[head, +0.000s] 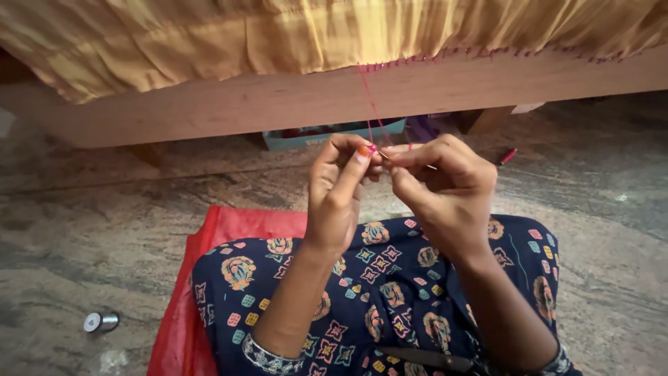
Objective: Creating decorative tassels by tying pink thread and beads to the edge of a yellow fabric.
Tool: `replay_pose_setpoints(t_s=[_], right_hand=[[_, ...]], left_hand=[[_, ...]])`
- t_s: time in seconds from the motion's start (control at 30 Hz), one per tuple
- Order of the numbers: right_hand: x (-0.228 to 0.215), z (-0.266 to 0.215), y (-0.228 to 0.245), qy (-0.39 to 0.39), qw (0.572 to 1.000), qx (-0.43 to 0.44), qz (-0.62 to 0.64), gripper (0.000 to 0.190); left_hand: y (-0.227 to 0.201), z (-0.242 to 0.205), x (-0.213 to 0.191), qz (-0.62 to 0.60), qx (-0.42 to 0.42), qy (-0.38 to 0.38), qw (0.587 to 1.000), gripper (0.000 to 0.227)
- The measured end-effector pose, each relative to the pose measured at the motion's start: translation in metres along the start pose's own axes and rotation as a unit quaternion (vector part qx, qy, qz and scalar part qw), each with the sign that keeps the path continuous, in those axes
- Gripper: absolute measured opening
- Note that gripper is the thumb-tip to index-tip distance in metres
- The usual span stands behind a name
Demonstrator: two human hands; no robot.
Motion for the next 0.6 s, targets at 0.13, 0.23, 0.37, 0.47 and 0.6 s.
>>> replay_pose_setpoints(t_s=[0.13, 0.23, 0.37, 0.47, 0.6], right_hand=[[0.0019, -0.001, 0.0009, 0.011, 0.999, -0.029, 0.031, 0.009], [0.0024, -0.0024, 0.002, 0.015, 0.999, -0.036, 0.036, 0.009], [0.0051, -0.0052, 0.004, 0.021, 0.999, -0.028, 0.033, 0.01], [0.0068, -0.0064, 0.0029, 0.025, 0.999, -0.027, 0.036, 0.011], [0.0093, -0.008, 0.0047, 0.019, 0.998, -0.056, 0.013, 0.01]], left_hand=[[0.0023, 0.0002, -0.002, -0.032, -0.015, 0.0, 0.999, 0.008], [0.0009, -0.0004, -0.002, -0.035, -0.029, -0.001, 0.999, 0.009], [0.0006, -0.0032, -0.0031, -0.049, -0.041, 0.003, 0.998, 0.009], [-0.0012, -0.0046, -0.0037, -0.056, -0.046, 0.001, 0.997, 0.009], [-0.001, -0.0056, -0.0069, -0.054, -0.045, 0.001, 0.998, 0.009]])
Point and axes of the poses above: each hand's wrist, its own z-axis towards the middle knuckle, its own x-axis out of the palm, y = z × x, the point moved 5 cm from there along z, towards the middle knuckle, and after that the axes turned 12 degrees about x, right-handed, at the moved point
